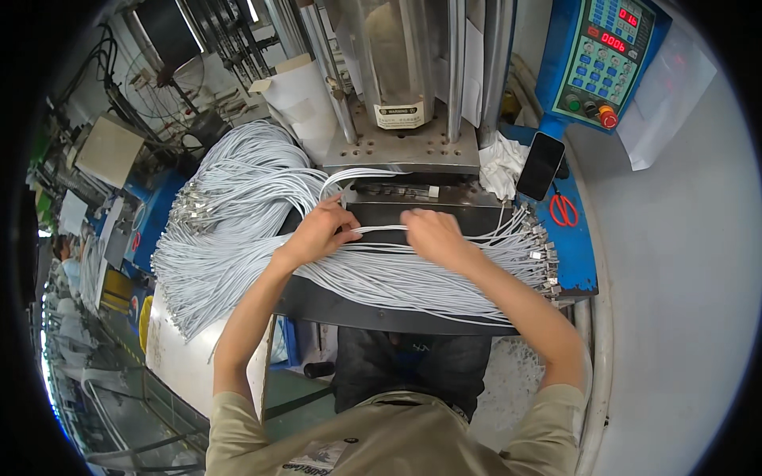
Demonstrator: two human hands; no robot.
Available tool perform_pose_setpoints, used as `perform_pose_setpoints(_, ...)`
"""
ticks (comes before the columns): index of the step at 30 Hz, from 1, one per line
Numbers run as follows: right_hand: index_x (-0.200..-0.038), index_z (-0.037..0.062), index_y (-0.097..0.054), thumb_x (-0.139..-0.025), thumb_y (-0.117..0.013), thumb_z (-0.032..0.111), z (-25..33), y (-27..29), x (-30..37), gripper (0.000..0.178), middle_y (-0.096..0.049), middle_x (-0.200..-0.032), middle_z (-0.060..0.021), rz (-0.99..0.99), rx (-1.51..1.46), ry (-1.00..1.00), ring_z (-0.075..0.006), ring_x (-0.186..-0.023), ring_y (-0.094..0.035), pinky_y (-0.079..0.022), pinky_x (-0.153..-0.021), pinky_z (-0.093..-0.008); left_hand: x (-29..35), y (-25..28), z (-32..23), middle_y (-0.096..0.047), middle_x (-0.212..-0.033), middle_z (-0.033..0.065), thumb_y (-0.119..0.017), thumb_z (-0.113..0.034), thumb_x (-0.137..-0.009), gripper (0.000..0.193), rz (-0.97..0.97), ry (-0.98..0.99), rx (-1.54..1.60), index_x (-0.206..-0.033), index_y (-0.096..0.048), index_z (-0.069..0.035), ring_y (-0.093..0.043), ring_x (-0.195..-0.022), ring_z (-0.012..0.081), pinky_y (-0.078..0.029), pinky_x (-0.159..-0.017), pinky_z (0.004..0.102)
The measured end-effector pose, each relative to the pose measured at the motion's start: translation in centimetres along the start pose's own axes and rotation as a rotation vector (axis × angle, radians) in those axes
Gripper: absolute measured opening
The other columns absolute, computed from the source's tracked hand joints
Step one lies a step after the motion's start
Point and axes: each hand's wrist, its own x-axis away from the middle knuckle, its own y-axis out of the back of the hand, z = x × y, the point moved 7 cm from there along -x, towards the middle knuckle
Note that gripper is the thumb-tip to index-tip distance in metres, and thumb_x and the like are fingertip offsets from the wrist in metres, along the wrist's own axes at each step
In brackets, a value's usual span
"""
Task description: The person fits cable connectors into a metal fixture, inserts the cables into a vertical press machine, and presses the machine buttons to process the connections.
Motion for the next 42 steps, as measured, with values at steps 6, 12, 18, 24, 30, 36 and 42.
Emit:
perform_pose_setpoints(6, -0.097, 0.0054, -0.07, -0.069, -0.074, 0.004, -2.8, 11.9, 10.1, 0.028, -0.067, -0.094, -0.0107, -0.57, 0.443, 0.131, -0.0303, -0.09, -0.066, -0.055, -0.083, -0.0431, 0.2, 0.4, -1.6, -0.064, -0.07, 0.0093, -0.083, -0.013, -0.077, 0.02, -0.08, 0.017, -0.07, -0.086, -0.066, -0.005, -0.065, -0.075, 0.0301, -0.046, -0.107, 0.0463)
perform_pose_setpoints(12, -0.095, 0.0051, -0.07, -0.071, -0.075, 0.003, -5.5, 13.0, 13.8, 0.024, -0.065, -0.092, -0.0126, -0.565, 0.694, 0.132, -0.0308, -0.092, -0.063, -0.051, -0.087, -0.0437, -1.4, -1.1, -5.2, -0.066, -0.073, 0.0093, -0.087, -0.016, -0.074, 0.027, 0.017, 0.249, 0.2, -0.089, -0.067, -0.005, -0.065, -0.067, 0.0249, -0.054, -0.073, 0.0357)
perform_pose_setpoints(18, -0.096, 0.0014, -0.07, -0.084, -0.07, 0.003, -4.6, 11.1, 8.4, 0.013, -0.067, -0.102, -0.017, -0.141, 0.262, -0.276, -0.0378, -0.095, -0.065, -0.055, -0.082, -0.044, -1.0, -7.7, -14.1, -0.071, -0.079, 0.0073, -0.08, -0.021, -0.089, 0.025, 0.398, 0.269, 0.922, -0.103, -0.069, -0.003, -0.068, -0.068, 0.0187, -0.053, -0.061, 0.0324)
perform_pose_setpoints(24, -0.134, 0.0032, -0.06, -0.089, -0.061, 0.003, 4.7, 5.2, 6.2, 0.045, -0.069, -0.116, -0.0197, -0.014, -0.152, 0.37, -0.0413, -0.106, -0.066, -0.057, -0.085, -0.0462, 3.0, -10.4, -11.7, -0.073, -0.086, 0.0087, -0.066, -0.017, -0.103, 0.019, 0.248, 0.836, 1.748, -0.106, -0.065, 0.001, -0.068, -0.068, 0.0139, -0.058, -0.063, 0.0271)
perform_pose_setpoints(30, -0.124, -0.0052, -0.059, -0.084, -0.064, 0.004, -7.1, 3.1, -3.0, 0.042, -0.07, -0.102, -0.0261, -0.231, 0.054, -0.146, -0.0411, -0.094, -0.071, -0.057, -0.082, -0.0515, 4.2, -9.5, -9.9, -0.074, -0.093, 0.0118, -0.066, -0.012, -0.102, 0.015, -0.034, 0.699, 1.389, -0.102, -0.063, 0.002, -0.071, -0.072, 0.0156, -0.062, -0.07, 0.0297)
perform_pose_setpoints(36, -0.098, -0.005, -0.065, -0.08, -0.069, 0.008, -4.3, 1.4, -1.9, 0.022, -0.071, -0.091, -0.0245, -0.491, 0.432, 0.032, -0.0392, -0.087, -0.072, -0.057, -0.076, -0.0481, 4.7, -9.5, -9.6, -0.074, -0.096, 0.012, -0.069, -0.01, -0.1, 0.015, -0.213, 0.771, 1.46, -0.104, -0.063, 0.003, -0.072, -0.075, 0.017, -0.064, -0.072, 0.0314)
perform_pose_setpoints(42, -0.097, -0.0044, -0.063, -0.078, -0.078, 0.012, -3.9, 4.4, 3.3, 0.029, -0.071, -0.083, -0.0191, 0.167, 0.056, -0.309, -0.0327, -0.081, -0.072, -0.057, -0.071, -0.0437, 5.4, -9.2, -9.4, -0.074, -0.097, 0.0119, -0.073, -0.007, -0.096, 0.016, -0.164, 0.775, 1.542, -0.106, -0.065, 0.003, -0.074, -0.079, 0.0185, -0.065, -0.071, 0.0316)
